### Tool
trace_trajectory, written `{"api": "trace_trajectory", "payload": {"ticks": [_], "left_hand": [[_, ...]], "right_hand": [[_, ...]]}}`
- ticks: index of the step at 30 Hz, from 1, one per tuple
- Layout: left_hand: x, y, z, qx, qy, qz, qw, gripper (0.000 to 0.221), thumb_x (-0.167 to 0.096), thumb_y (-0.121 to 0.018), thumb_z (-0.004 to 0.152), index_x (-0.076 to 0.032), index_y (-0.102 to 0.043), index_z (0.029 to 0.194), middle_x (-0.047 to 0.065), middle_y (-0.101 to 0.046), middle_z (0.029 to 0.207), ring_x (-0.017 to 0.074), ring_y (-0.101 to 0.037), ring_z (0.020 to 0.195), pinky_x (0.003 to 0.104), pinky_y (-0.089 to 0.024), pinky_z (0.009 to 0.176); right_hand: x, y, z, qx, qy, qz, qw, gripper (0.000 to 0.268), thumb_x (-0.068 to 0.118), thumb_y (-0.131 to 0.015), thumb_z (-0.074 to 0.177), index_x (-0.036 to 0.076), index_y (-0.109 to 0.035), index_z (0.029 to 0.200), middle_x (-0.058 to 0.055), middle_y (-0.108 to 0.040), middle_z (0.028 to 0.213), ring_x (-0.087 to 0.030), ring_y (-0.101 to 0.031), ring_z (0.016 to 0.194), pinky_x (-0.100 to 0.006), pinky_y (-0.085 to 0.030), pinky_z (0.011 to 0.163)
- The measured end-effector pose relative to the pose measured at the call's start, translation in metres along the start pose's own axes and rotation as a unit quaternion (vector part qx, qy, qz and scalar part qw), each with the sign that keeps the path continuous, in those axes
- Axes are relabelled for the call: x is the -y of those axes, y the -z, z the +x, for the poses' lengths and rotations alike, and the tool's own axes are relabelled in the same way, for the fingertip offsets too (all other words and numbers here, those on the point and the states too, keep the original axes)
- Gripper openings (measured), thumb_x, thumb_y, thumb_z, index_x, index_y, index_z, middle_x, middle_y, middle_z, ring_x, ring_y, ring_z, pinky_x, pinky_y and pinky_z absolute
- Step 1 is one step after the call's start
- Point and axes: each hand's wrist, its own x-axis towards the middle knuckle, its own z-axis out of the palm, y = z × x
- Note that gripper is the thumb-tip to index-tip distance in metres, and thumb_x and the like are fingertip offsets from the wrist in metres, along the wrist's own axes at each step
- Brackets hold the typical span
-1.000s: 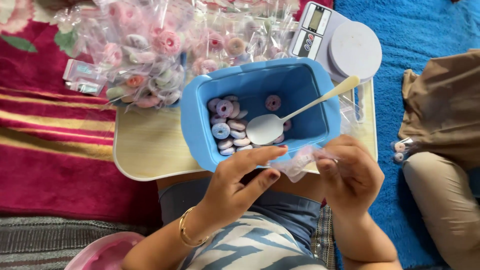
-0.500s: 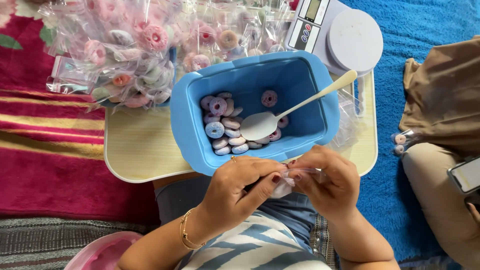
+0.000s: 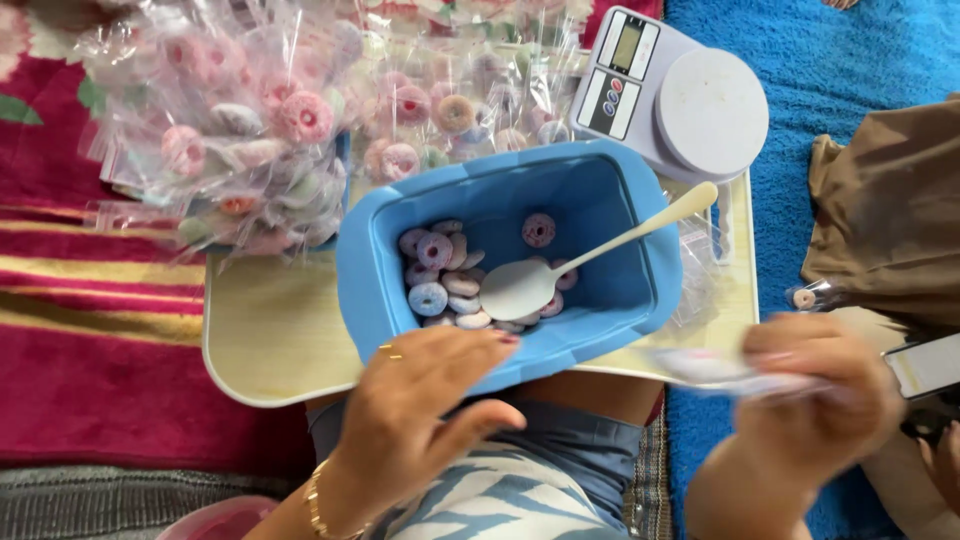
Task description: Packaging small donut-shaped items into plastic bags using a spoon
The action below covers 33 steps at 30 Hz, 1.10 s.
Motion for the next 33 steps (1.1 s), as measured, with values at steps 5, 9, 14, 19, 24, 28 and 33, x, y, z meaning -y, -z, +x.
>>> {"api": "trace_trajectory", "payload": {"ticks": [5,9,14,19,24,28,33], "left_hand": [[0.027,0.012,-0.004,-0.020,0.055,0.085,0.995,0.029,-0.020,-0.077,0.083,-0.006,-0.073,0.108,0.005,-0.076,0.112,0.0196,-0.071,0.095,0.033,-0.051,0.088],[0.051,0.011,-0.013,-0.048,-0.010,0.077,0.996,0.020,-0.008,-0.079,0.076,-0.008,-0.073,0.095,0.001,-0.077,0.099,0.0166,-0.073,0.085,0.031,-0.055,0.081],[0.089,0.014,-0.032,-0.070,-0.058,0.071,0.993,0.016,-0.007,-0.077,0.074,-0.014,-0.074,0.089,-0.002,-0.076,0.090,0.0087,-0.071,0.074,0.024,-0.057,0.072],[0.109,0.027,-0.050,0.049,-0.097,0.073,0.991,0.014,-0.024,-0.071,0.084,-0.026,-0.074,0.097,-0.014,-0.077,0.104,-0.0007,-0.074,0.088,0.021,-0.056,0.082],[0.129,0.010,-0.080,0.030,-0.064,0.108,0.992,0.011,-0.030,-0.077,0.078,-0.033,-0.073,0.088,-0.024,-0.075,0.092,-0.0060,-0.068,0.076,0.018,-0.054,0.073],[0.134,0.004,-0.106,0.018,0.047,0.107,0.993,0.019,-0.034,-0.084,0.067,-0.032,-0.074,0.082,-0.021,-0.073,0.073,-0.0033,-0.065,0.056,0.019,-0.056,0.062],[0.137,0.006,-0.111,0.050,0.072,0.092,0.992,0.018,-0.036,-0.085,0.065,-0.033,-0.076,0.081,-0.021,-0.076,0.072,-0.0017,-0.069,0.057,0.020,-0.058,0.063]], "right_hand": [[-0.037,0.064,0.018,-0.131,-0.054,-0.025,0.990,0.022,0.027,-0.061,0.124,0.018,-0.049,0.108,-0.001,-0.051,0.110,-0.010,-0.050,0.094,-0.024,-0.052,0.086],[-0.060,0.062,0.048,-0.194,-0.113,-0.014,0.974,0.042,0.054,-0.072,0.109,0.017,-0.053,0.113,0.005,-0.048,0.086,-0.001,-0.040,0.073,-0.017,-0.035,0.074],[-0.099,0.053,0.080,-0.137,-0.060,-0.059,0.987,0.025,0.031,-0.068,0.116,0.014,-0.050,0.115,-0.005,-0.062,0.103,-0.006,-0.054,0.074,-0.019,-0.043,0.066],[-0.114,0.016,0.117,0.027,-0.203,-0.018,0.979,0.012,0.009,-0.067,0.106,0.004,-0.064,0.116,-0.004,-0.069,0.096,-0.002,-0.057,0.073,-0.012,-0.045,0.066],[-0.114,-0.032,0.149,0.189,-0.212,-0.082,0.955,0.018,-0.002,-0.068,0.096,-0.005,-0.068,0.114,-0.012,-0.073,0.092,-0.013,-0.068,0.075,-0.020,-0.053,0.065],[-0.107,-0.067,0.158,0.181,-0.241,-0.098,0.949,0.014,0.002,-0.071,0.096,-0.004,-0.070,0.108,-0.009,-0.073,0.084,-0.010,-0.064,0.067,-0.019,-0.053,0.061],[-0.108,-0.085,0.160,0.179,-0.261,-0.061,0.947,0.014,0.004,-0.070,0.096,-0.004,-0.068,0.108,-0.013,-0.072,0.087,-0.015,-0.069,0.069,-0.023,-0.059,0.064]]}}
